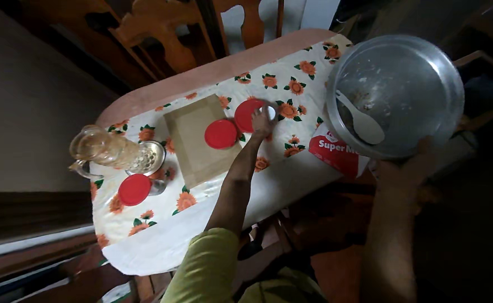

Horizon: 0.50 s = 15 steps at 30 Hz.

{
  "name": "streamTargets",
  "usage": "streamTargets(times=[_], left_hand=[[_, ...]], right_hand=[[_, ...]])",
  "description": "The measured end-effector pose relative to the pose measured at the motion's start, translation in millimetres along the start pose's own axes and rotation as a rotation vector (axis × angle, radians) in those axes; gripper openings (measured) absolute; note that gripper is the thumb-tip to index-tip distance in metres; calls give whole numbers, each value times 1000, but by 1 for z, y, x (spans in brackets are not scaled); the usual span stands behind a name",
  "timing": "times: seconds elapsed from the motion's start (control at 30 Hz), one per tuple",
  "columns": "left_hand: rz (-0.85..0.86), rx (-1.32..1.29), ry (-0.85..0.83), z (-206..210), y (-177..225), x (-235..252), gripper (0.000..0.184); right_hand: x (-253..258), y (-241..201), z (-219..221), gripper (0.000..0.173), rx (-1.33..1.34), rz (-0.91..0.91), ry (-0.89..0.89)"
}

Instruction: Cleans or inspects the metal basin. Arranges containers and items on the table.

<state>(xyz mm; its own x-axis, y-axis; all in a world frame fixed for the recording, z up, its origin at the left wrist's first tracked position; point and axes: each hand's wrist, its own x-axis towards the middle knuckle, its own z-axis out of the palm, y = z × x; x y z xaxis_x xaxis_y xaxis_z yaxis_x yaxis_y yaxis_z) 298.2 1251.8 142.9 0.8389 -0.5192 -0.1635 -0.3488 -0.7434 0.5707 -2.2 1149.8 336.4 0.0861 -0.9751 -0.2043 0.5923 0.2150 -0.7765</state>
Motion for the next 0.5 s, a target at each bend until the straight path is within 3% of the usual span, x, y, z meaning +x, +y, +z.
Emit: streamTargets(times=[0.13, 0.23, 0.4, 0.5], left_hand=[[46, -7, 142, -29, -27, -17, 78], [-24, -4, 251, -69, -67, -40, 78], [-145, 25, 260, -88, -141, -56, 78], [-130, -36, 204, -82, -174, -64, 103]], right_hand=[[-1, -2, 4, 37, 15, 12, 19], [-1, -2, 4, 37, 12, 10, -5], [-6, -2, 1, 39, -88, -32, -56], [-7, 0, 1, 40, -81, -48, -66]])
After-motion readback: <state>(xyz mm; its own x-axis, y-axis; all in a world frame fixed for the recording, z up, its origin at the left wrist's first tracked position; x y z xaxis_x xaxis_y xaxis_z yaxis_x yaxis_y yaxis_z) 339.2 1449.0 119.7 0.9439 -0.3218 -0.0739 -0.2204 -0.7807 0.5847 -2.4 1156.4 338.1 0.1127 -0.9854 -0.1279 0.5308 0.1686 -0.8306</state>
